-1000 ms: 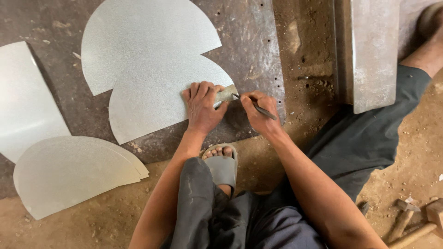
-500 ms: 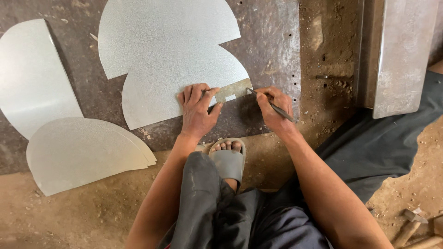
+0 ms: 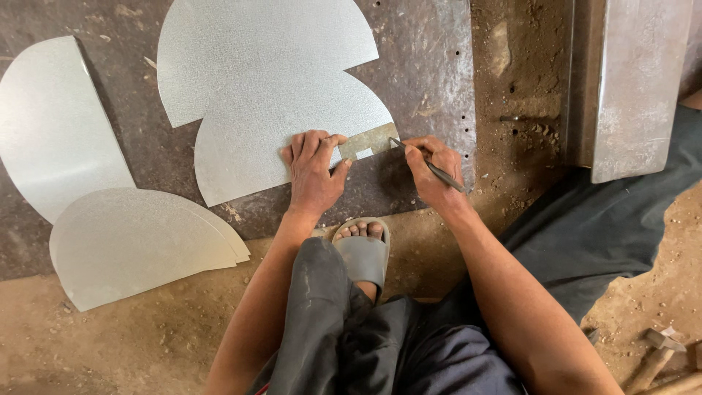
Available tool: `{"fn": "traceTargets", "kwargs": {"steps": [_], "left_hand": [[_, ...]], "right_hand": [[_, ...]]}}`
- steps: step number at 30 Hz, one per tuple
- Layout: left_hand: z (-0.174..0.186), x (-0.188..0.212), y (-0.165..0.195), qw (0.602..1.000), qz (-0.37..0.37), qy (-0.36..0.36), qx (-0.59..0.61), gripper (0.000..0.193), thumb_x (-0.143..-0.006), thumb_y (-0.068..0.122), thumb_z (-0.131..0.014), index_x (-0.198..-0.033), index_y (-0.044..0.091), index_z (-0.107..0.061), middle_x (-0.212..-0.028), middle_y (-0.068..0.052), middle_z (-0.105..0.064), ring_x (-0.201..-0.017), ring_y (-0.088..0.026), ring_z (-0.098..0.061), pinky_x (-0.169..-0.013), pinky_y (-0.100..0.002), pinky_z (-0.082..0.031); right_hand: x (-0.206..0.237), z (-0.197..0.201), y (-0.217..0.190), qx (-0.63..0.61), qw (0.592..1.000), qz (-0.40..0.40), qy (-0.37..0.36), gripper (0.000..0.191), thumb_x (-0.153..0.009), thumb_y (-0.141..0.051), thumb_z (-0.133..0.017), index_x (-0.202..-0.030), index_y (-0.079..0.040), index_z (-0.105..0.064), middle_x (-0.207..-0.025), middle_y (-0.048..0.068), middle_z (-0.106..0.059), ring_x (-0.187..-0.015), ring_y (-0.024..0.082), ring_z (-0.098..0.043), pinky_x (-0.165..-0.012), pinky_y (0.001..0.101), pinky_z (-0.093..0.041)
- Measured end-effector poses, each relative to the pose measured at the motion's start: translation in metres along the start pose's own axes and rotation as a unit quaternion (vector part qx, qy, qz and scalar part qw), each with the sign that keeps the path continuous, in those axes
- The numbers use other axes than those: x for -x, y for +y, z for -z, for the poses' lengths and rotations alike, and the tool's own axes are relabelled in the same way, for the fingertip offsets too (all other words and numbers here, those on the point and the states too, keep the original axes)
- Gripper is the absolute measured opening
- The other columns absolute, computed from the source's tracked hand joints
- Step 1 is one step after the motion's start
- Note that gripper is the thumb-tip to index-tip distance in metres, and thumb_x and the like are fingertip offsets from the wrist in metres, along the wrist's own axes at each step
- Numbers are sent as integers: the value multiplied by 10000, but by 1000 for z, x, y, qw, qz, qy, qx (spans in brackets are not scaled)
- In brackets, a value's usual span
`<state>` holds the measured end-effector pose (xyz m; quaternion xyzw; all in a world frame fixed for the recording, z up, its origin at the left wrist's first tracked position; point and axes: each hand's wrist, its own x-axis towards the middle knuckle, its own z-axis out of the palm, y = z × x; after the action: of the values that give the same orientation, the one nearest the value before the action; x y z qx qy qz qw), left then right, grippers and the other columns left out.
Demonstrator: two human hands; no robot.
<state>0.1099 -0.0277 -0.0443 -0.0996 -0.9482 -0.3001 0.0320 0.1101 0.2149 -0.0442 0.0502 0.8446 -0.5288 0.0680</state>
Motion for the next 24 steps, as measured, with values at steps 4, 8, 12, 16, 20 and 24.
{"fn": "traceTargets", "kwargs": {"steps": [4, 8, 12, 16, 20, 24], "left_hand": [[4, 0, 3, 1000, -13, 8, -13, 418, -808, 225, -835, -1189, 148, -681, -1180, -24, -542, -1186, -250, -454, -1017, -472, -285], [7, -9, 2, 999, -45, -6, -23, 391, -814, 266, -854, -1145, 140, -688, -1073, -38, -574, -1076, -251, -500, -957, -453, -315], [10, -37, -2, 977, -78, -131, -149, 390, -880, 249, -797, -1242, 246, -654, -994, -26, -633, -994, -215, -590, -914, -412, -373], [8, -77, 3, 922, -160, -253, -246, 695, -981, 135, -656, -1504, 555, -472, -898, -65, -676, -803, -207, -667, -794, -411, -421], [7, -103, 15, 858, -107, -421, -274, 705, -1006, 156, -612, -1428, 689, -423, -910, -24, -739, -790, -170, -710, -879, -398, -430], [11, -105, 20, 863, -62, -435, -249, 653, -930, 280, -667, -1390, 686, -442, -978, 17, -745, -877, -150, -692, -960, -418, -412]], "right_hand": [[0, 0, -4, -12, 1000, -4, 7, 264, -1000, -196, -630, -1079, 37, -724, -694, 40, -619, -628, 87, -507, -548, 297, -426], [0, 1, -8, -1, 1000, -19, 17, 255, -976, -179, -625, -1075, 32, -728, -705, 77, -662, -629, 117, -576, -575, 301, -473], [0, 0, -12, 4, 1000, 13, 25, 244, -980, -171, -623, -1070, 35, -718, -804, 114, -714, -716, 139, -670, -655, 309, -526], [-2, 0, -14, 19, 998, -53, 2, 282, -973, -202, -614, -1094, 29, -720, -799, 163, -727, -728, 195, -683, -672, 337, -532], [-1, 1, -13, 29, 998, -55, -11, 320, -986, -231, -611, -1137, 28, -723, -885, 188, -757, -808, 213, -721, -714, 328, -549], [14, -13, -17, -59, 994, -79, -37, 346, -1021, -269, -584, -1201, 12, -678, -1015, 166, -758, -857, 158, -733, -674, 281, -606]]}}
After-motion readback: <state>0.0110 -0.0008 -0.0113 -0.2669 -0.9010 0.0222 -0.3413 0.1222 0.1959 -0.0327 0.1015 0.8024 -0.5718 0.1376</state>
